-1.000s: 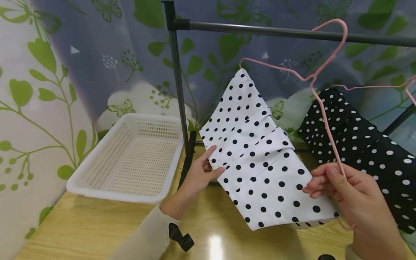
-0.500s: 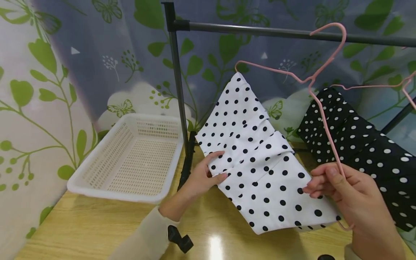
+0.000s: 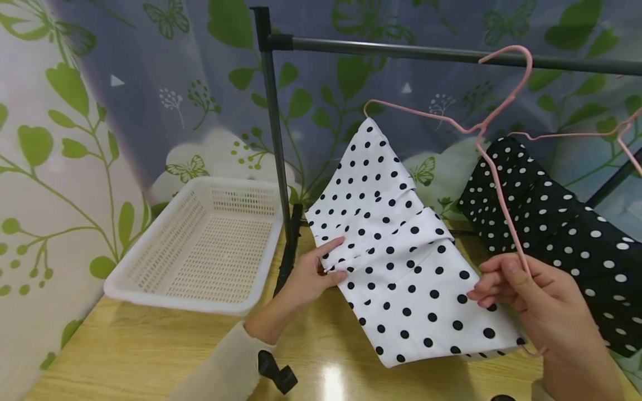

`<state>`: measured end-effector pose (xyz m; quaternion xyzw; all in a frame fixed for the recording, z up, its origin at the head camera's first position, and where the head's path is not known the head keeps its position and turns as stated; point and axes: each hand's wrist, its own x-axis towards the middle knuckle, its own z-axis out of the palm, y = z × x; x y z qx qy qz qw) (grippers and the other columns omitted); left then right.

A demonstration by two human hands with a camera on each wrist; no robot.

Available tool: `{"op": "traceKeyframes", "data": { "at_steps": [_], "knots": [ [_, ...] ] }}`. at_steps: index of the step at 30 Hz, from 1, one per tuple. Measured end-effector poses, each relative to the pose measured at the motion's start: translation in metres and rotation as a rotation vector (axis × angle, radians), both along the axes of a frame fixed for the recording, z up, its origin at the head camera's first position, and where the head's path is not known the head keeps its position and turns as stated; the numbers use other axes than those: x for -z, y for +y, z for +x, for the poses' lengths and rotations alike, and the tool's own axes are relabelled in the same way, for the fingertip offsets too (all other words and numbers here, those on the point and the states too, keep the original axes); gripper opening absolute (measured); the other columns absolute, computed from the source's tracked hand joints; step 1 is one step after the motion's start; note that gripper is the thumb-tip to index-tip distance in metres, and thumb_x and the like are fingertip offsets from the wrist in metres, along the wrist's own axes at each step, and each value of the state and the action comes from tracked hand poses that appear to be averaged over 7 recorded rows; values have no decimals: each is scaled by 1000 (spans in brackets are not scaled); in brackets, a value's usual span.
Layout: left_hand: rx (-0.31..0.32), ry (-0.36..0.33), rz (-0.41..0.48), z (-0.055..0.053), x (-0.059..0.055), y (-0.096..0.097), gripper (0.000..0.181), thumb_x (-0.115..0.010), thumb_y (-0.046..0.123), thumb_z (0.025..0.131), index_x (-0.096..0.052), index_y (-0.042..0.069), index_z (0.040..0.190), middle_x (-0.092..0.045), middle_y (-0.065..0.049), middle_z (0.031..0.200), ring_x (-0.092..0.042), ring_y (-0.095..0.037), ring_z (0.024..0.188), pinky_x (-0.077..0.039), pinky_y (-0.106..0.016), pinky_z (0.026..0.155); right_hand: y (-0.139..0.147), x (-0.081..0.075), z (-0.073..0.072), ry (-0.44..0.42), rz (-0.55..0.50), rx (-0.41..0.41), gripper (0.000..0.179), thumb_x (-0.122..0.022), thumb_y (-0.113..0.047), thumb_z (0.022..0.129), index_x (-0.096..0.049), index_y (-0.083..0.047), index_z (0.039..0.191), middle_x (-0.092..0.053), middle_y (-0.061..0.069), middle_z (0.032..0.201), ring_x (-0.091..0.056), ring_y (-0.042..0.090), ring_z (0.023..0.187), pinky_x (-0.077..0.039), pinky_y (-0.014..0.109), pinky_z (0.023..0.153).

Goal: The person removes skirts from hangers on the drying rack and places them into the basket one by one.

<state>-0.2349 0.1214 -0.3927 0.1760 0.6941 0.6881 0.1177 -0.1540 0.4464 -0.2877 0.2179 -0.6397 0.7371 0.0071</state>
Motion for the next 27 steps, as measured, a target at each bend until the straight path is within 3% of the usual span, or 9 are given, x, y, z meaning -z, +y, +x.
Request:
{"op": "traceKeyframes", "data": {
  "at_steps": [2,5,8,13,20,22,25,27],
  "knots": [
    [-60,38,-65,1,0,2,59,-71,2,87,-48,0,141,-63,-14,93,-52,-7,69,-44,-18,61,-1,1,0,1,-1,12,37,-24,7,103,-60,11,107,-70,16,88,-71,22,77,-56,29,68],
    [-149,116,-185,5,0,4,49,-74,8,85,-59,2,132,-52,-2,71,-40,-7,56,-37,-19,51,-2,2,0,7,-7,12,38,-23,8,103,-61,10,107,-70,16,87,-70,22,76,-56,28,67],
    [-220,196,-280,6,2,7,41,-77,10,83,-67,4,122,-54,-1,71,-41,-8,55,-39,-20,50,-3,2,0,-3,17,15,38,-24,7,103,-61,9,107,-70,14,87,-70,21,76,-56,28,65],
    [-291,292,-368,8,3,9,35,-79,7,79,-72,5,113,-66,-8,92,-50,-11,63,-46,-21,55,-5,3,0,-9,35,13,38,-24,7,103,-62,8,107,-70,14,86,-70,21,75,-55,27,64],
    [-375,382,-402,9,4,9,30,-80,8,77,-76,8,106,-51,-2,86,-43,-8,63,-41,-21,56,-6,3,-1,-27,50,11,38,-25,6,104,-62,7,108,-70,13,87,-70,21,75,-56,27,65],
    [-405,430,-401,9,5,9,27,-81,7,76,-77,8,102,-46,-4,90,-43,-11,70,-41,-24,60,-6,3,-1,-33,58,15,38,-25,5,104,-63,6,108,-70,13,86,-69,20,74,-56,27,65],
    [-452,519,-403,8,6,8,22,-84,8,72,-79,8,94,-47,-11,109,-49,-22,95,-44,-35,83,-7,4,-1,-22,48,0,38,-25,7,103,-62,8,108,-70,14,86,-69,21,74,-56,28,64],
    [-474,577,-417,7,7,8,20,-86,8,69,-80,9,88,-49,-15,121,-46,-31,113,-39,-49,94,-7,4,-1,-16,40,-5,38,-24,8,103,-62,9,107,-70,15,86,-69,21,74,-56,28,63]
  ]
}}
